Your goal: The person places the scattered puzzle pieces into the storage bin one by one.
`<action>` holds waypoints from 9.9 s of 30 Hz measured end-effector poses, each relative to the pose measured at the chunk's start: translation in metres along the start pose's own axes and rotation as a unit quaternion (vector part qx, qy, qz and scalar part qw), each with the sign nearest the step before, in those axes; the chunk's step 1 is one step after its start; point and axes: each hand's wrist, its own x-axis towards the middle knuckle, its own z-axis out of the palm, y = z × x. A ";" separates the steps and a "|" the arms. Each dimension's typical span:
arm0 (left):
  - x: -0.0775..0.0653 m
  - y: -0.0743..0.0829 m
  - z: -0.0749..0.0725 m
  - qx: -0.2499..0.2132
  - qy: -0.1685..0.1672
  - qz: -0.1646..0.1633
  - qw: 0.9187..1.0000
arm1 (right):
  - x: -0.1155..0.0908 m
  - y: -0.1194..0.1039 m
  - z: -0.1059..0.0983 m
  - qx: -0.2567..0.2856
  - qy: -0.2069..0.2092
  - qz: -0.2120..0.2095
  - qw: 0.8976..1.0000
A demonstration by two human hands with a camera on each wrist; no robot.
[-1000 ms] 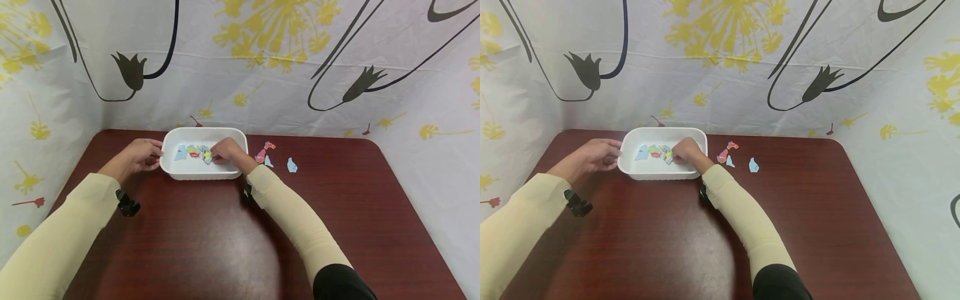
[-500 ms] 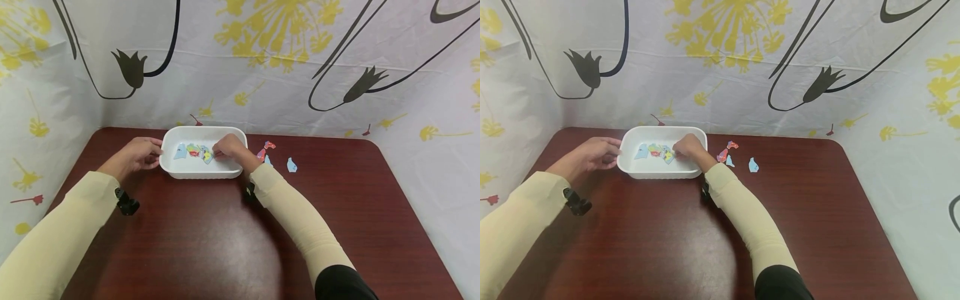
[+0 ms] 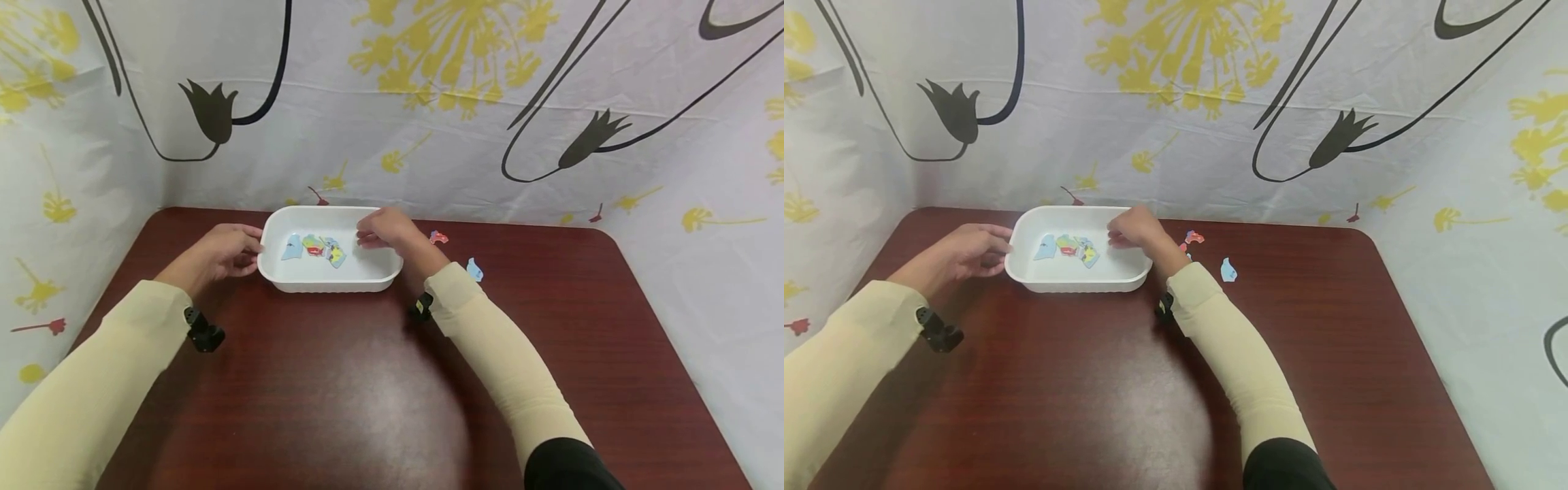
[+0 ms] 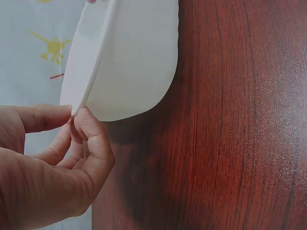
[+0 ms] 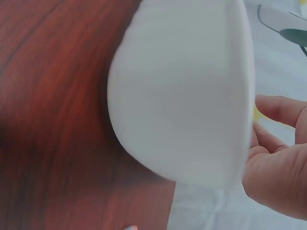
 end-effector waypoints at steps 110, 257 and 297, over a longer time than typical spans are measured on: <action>0.000 0.001 0.001 0.012 0.001 0.001 1.000 | 0.012 0.067 -0.134 -0.078 0.124 0.013 0.989; 0.004 0.000 -0.001 -0.013 0.008 -0.001 1.000 | 0.040 0.004 0.023 -0.386 0.130 0.000 0.913; 0.004 -0.003 -0.001 -0.004 0.000 0.003 1.000 | -0.010 0.013 -0.069 0.108 0.178 -0.058 0.976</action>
